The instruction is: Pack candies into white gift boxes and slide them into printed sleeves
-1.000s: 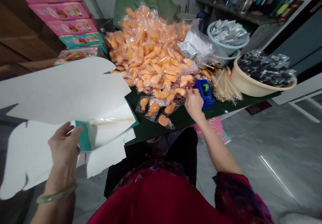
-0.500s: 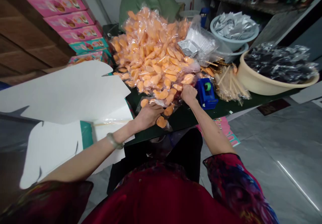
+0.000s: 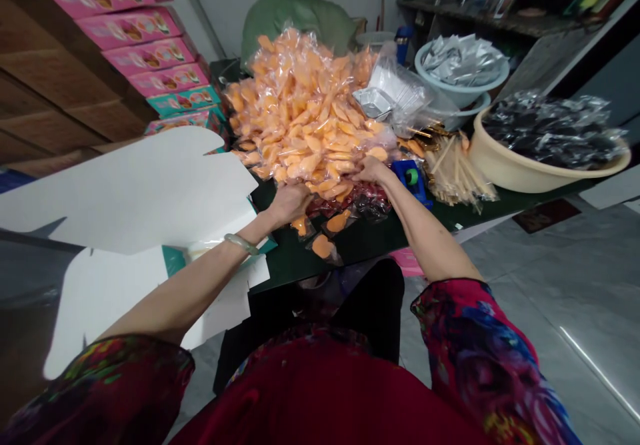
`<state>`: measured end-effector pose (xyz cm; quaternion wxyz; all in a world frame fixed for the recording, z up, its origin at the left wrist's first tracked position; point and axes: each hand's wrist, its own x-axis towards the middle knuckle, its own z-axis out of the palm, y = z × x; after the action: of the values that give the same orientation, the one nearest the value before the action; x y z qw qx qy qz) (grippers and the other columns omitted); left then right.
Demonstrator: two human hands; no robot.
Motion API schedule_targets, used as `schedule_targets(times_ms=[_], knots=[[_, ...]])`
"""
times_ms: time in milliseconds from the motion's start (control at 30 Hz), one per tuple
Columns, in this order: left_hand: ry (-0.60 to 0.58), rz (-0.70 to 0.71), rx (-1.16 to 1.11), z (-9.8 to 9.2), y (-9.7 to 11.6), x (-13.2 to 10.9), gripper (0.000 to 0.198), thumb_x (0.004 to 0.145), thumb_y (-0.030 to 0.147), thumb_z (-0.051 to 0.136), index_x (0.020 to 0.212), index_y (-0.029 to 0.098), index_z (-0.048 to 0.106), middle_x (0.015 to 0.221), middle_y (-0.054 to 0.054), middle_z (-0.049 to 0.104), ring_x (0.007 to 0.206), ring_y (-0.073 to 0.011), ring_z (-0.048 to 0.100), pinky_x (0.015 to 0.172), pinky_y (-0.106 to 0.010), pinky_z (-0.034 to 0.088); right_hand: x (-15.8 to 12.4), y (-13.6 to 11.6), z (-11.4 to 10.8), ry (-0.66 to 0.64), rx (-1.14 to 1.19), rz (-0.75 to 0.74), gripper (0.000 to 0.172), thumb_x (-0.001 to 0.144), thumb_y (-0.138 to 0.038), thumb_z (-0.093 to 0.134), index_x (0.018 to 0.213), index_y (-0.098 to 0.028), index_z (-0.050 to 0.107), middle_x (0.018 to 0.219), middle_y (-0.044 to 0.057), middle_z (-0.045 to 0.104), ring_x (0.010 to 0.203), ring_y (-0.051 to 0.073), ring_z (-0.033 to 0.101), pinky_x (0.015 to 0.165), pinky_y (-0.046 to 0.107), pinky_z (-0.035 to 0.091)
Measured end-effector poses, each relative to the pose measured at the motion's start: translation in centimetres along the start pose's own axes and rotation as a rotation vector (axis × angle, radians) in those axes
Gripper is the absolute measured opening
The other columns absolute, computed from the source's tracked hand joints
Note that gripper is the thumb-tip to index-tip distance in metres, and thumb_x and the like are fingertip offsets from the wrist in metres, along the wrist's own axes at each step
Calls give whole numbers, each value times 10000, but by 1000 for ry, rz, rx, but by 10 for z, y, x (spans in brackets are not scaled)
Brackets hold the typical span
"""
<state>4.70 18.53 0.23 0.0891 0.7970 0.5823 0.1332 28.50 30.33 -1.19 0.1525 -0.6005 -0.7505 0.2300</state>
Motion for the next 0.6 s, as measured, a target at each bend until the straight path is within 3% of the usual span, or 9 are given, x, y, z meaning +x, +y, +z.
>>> schedule_targets(times_ms=[100,200,267,367,433,533,600], knots=[[119,-94,-166,-14,-11,2,195,885,177,528,703,166,597,803,-125,700,940,-288,653,912,-432,464,-16,-5,-2,-141,-270,-63,271,652,-301,837,862,-175,721,787,7,686,773,199,649,714,263,503],[235,-183,-366,-28,-19,-7,256,945,227,458,705,188,537,673,-53,634,698,-194,633,710,-301,496,-32,-13,11,-65,-419,-43,459,698,-358,825,1117,-200,723,1079,99,736,973,267,688,821,321,520],[272,-225,-483,-35,-21,-21,264,951,230,433,700,195,506,602,-15,591,549,-146,575,570,-247,460,-36,-17,20,16,-394,-1,377,735,-334,784,1082,-196,734,1086,104,737,1005,281,691,834,335,514],[270,-355,-802,-43,-20,-48,250,917,213,491,668,188,502,513,10,548,429,-117,518,441,-211,384,-31,-16,22,79,-130,23,142,731,-287,751,754,-161,689,797,34,697,826,233,675,741,295,490],[275,-475,-1073,-47,-19,-64,231,875,182,550,646,169,525,488,8,550,407,-109,519,401,-194,353,-26,-13,15,152,158,59,222,717,-272,739,614,-169,572,641,-4,604,669,165,599,655,268,457],[290,-580,-1327,-53,-21,-78,196,812,137,624,629,143,553,500,-3,580,408,-98,530,379,-180,353,-20,-9,2,256,496,124,204,720,-267,699,623,-192,536,572,-15,561,537,111,484,561,260,416],[292,-584,-1425,-57,-22,-83,195,775,128,681,619,132,564,528,-6,597,431,-93,544,390,-178,385,-21,-7,-3,241,542,143,143,715,-272,682,653,-202,574,560,-1,571,507,118,468,529,273,411]])
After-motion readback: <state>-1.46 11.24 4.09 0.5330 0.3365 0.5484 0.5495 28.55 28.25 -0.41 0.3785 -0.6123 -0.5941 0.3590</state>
